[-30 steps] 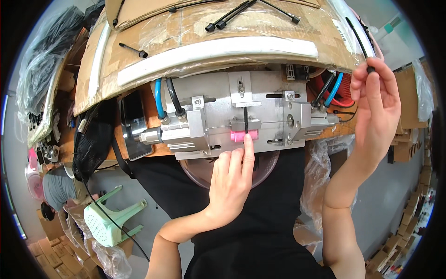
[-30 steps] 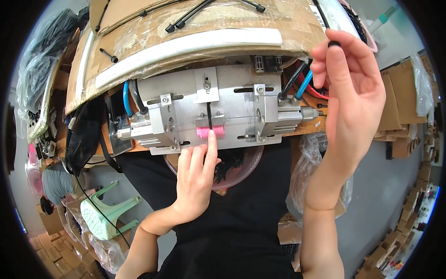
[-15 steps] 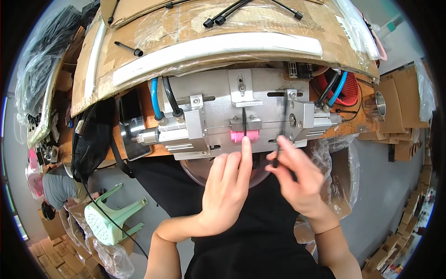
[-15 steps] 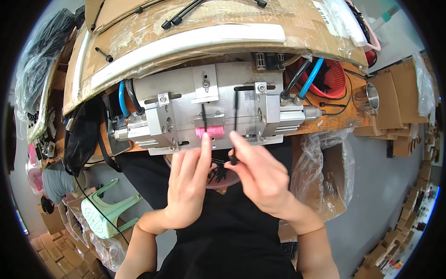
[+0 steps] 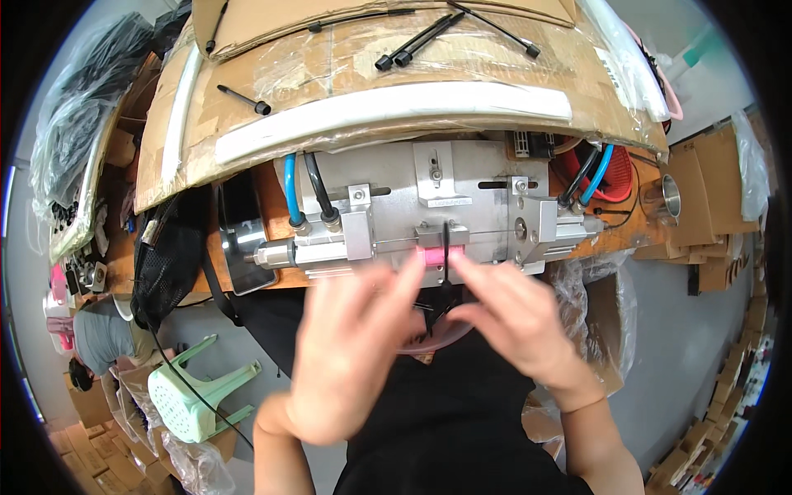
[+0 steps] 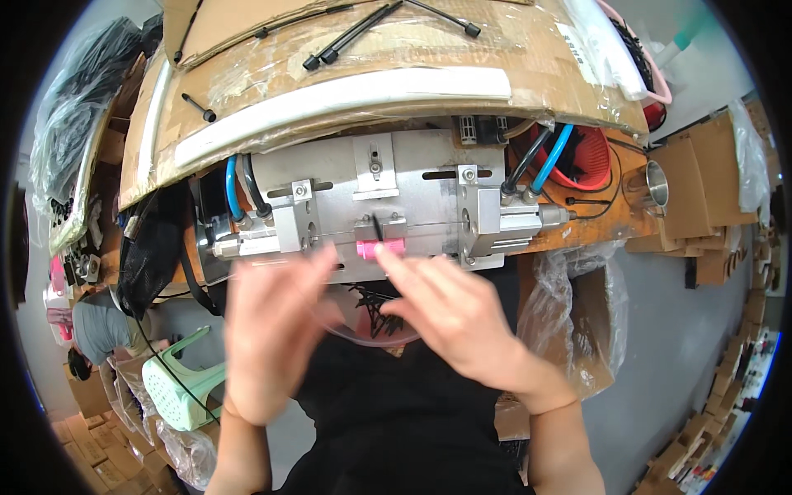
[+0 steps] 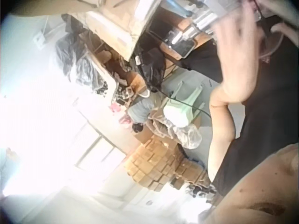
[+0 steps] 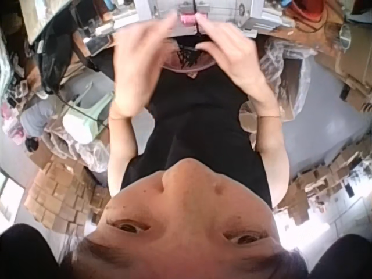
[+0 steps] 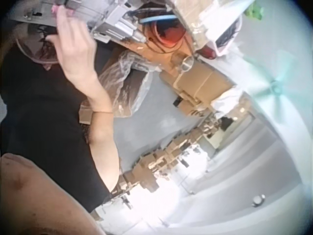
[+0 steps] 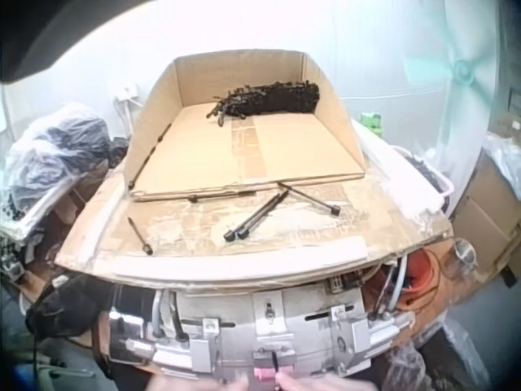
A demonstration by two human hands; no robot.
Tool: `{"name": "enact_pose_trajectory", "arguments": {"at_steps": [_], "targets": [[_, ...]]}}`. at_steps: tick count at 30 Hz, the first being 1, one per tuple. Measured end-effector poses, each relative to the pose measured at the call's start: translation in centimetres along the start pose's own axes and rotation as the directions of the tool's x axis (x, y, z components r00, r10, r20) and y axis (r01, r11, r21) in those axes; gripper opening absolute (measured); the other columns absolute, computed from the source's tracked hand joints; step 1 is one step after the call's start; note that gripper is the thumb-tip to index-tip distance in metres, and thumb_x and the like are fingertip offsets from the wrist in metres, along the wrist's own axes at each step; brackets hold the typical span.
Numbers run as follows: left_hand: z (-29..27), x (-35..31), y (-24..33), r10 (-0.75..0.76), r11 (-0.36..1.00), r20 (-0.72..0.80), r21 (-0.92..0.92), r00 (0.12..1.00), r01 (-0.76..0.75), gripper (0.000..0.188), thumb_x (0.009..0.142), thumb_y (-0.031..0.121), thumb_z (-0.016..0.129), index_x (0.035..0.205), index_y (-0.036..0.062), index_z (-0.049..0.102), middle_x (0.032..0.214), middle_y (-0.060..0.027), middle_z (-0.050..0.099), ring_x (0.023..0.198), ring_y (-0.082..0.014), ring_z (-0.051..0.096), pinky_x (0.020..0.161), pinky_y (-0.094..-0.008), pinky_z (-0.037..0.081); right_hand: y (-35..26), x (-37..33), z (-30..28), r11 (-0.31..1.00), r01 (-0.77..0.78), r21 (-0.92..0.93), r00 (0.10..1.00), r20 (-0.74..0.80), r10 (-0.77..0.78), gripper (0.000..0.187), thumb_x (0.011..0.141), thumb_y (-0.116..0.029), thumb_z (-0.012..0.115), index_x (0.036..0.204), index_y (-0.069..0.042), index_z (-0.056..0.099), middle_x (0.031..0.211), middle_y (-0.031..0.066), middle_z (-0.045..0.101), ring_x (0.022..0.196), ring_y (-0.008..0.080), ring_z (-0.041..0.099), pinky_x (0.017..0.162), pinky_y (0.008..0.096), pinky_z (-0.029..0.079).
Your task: The person repeatedly picks up black cable assemblies from a cardboard box and inserts them into a metal jig on a workbench. They manipulate the cables within the jig using both hands, then remove them and place them back into the box. The process is repeated continuously throughout the video.
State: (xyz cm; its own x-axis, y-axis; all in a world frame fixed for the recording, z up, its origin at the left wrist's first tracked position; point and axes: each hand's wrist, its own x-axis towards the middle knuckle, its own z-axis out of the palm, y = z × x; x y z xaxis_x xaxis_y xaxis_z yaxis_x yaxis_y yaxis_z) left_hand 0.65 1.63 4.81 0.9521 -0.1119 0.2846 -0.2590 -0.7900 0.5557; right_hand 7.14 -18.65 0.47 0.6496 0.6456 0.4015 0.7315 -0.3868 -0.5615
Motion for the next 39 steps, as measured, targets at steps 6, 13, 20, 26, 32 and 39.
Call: {"name": "enact_pose_trajectory", "arguments": {"at_steps": [6, 13, 20, 26, 32, 39], "targets": [[-2.9, 16.7, -7.9, 0.203, 0.977, -0.088, 0.081, 0.975, -0.196, 0.023, 0.080, 0.001, 0.067, 0.102, 0.0032, 0.063, 0.093, -0.0100, 0.064, 0.080, -0.0218, 0.058, 0.079, -0.0338, 0.049, 5.5, 12.2, -7.8, 0.823, -0.123, -0.554, 0.911, -0.392, -0.128, 0.024, 0.088, -0.006, 0.066, 0.111, 0.001, 0.064, 0.090, 0.0107, 0.068, 0.074, 0.0206, 0.062, 0.065, 0.0285, 0.048], [-1.9, 11.9, -6.1, 0.242, 0.967, -0.346, 0.167, 0.907, -0.194, 0.056, 0.075, -0.006, 0.068, 0.129, 0.0082, 0.059, 0.091, -0.0091, 0.061, 0.078, -0.0191, 0.056, 0.072, -0.0334, 0.048, 8.3, 16.4, -10.6, 0.882, -0.275, -0.382, 0.960, -0.059, 0.274, 0.025, 0.091, -0.009, 0.061, 0.115, -0.002, 0.059, 0.078, 0.0100, 0.058, 0.071, 0.0210, 0.054, 0.066, 0.0328, 0.044], [7.6, -2.0, 0.3, 0.078, 0.960, -0.077, 0.274, 0.994, -0.054, 0.065, 0.074, -0.005, 0.060, 0.137, -0.0110, 0.044, 0.094, -0.0097, 0.051, 0.086, -0.0225, 0.052, 0.077, -0.0328, 0.046, 7.3, 10.5, -11.9, 0.829, -0.141, 0.541, 0.933, -0.207, 0.294, 0.027, 0.098, -0.010, 0.056, 0.122, 0.003, 0.057, 0.093, 0.0049, 0.062, 0.077, 0.0098, 0.053, 0.066, 0.0243, 0.042], [9.3, -2.2, 0.5, 0.068, 0.917, 0.009, 0.394, 0.998, -0.066, 0.068, 0.073, -0.003, 0.059, 0.138, -0.0102, 0.042, 0.094, -0.0085, 0.047, 0.085, -0.0208, 0.050, 0.076, -0.0291, 0.046, 4.0, 6.9, -9.7, 0.855, 0.078, 0.512, 0.900, -0.405, 0.161, 0.028, 0.099, -0.013, 0.058, 0.121, 0.004, 0.057, 0.099, 0.0096, 0.063, 0.082, 0.0112, 0.056, 0.068, 0.0228, 0.044], [9.2, -1.6, 0.4, 0.064, 0.922, 0.033, 0.381, 0.997, -0.071, 0.068, 0.073, -0.002, 0.058, 0.139, -0.0100, 0.041, 0.092, -0.0081, 0.047, 0.087, -0.0214, 0.050, 0.077, -0.0296, 0.047, 2.6, 4.7, -8.5, 0.893, 0.037, 0.449, 0.877, -0.443, 0.187, 0.026, 0.098, -0.014, 0.059, 0.117, 0.004, 0.057, 0.096, 0.0133, 0.064, 0.079, 0.0134, 0.056, 0.066, 0.0243, 0.045], [8.5, -1.5, 0.2, 0.061, 0.903, 0.079, 0.420, 0.995, -0.088, 0.070, 0.073, -0.001, 0.059, 0.140, -0.0100, 0.040, 0.093, -0.0087, 0.047, 0.089, -0.0218, 0.051, 0.079, -0.0292, 0.047, 0.6, 1.3, -4.5, 0.904, -0.012, 0.427, 0.872, -0.438, 0.218, 0.022, 0.082, 0.012, 0.065, 0.102, 0.004, 0.060, 0.097, 0.0161, 0.067, 0.091, 0.0228, 0.063, 0.082, 0.0320, 0.051]]}}
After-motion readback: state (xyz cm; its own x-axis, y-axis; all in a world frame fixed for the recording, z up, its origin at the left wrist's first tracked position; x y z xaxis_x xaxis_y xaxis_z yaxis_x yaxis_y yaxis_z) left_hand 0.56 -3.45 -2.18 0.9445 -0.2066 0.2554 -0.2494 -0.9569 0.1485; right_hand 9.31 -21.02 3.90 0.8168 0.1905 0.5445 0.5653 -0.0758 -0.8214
